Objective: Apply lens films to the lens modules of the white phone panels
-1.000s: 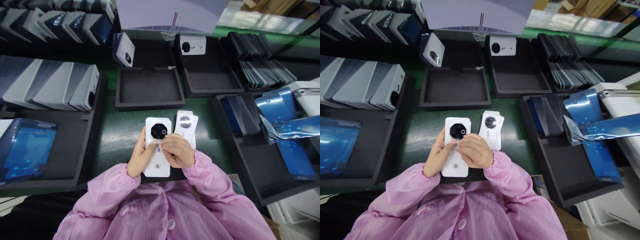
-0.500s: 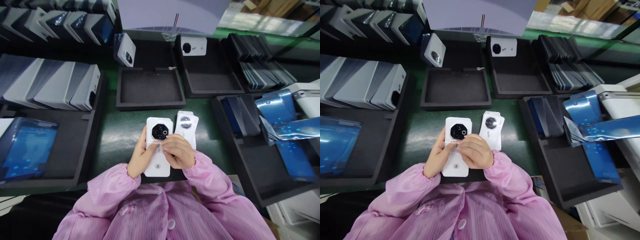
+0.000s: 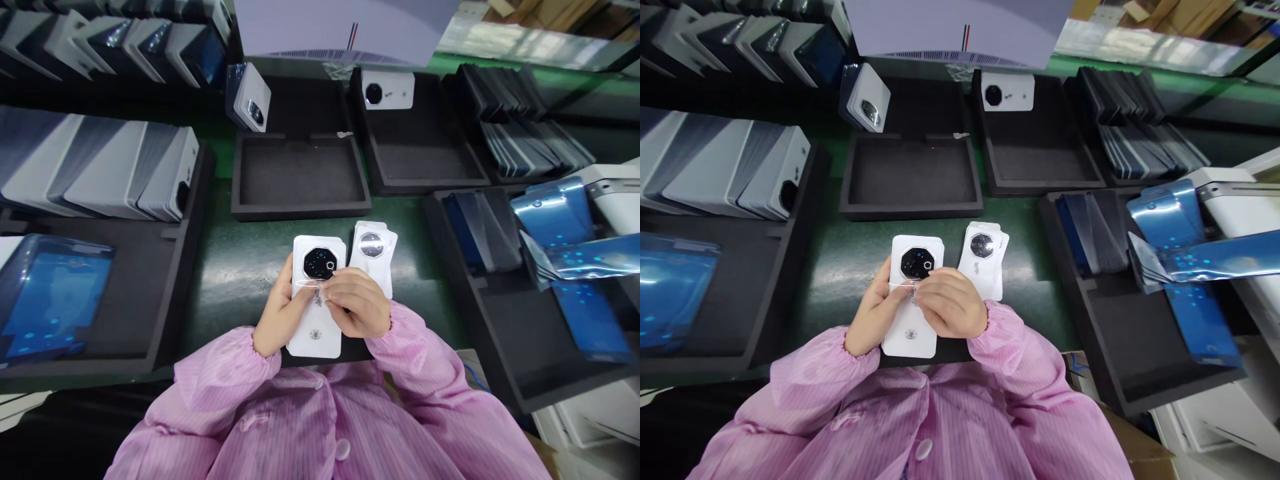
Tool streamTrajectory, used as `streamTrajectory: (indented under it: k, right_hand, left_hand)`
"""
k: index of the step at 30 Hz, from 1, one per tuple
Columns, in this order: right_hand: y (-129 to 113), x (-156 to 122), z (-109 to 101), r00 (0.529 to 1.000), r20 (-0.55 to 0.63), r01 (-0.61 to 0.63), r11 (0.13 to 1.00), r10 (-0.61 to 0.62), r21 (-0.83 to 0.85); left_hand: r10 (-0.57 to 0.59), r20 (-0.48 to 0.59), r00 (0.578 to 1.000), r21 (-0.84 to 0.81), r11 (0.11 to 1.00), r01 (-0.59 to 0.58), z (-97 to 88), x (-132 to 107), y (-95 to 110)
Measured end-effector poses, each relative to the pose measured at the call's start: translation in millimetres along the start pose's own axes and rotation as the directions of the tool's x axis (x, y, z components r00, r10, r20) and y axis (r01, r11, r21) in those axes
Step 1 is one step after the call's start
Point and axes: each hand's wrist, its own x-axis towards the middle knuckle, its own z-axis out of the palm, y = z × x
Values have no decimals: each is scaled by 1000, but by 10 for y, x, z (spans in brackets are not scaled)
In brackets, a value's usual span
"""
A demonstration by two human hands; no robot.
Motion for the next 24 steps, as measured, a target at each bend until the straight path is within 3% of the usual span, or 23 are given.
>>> streamTrajectory:
  k: [13,19,24]
  right_hand:
    - [-9,12,-6,1000,-1,-3,1000,3,-14]
    - [-16,12,-18,1000,5,16,1000,-16,-19]
    - [1,-11,-12,998,10,61,996,-62,73]
  left_hand:
    - [-25,7,1000,-17,1000,25,13,8,3]
    - [40,-7,999,78,996,-39,6,-15,-25]
    - [-35,59,998,125,992,27,20,-29,-11]
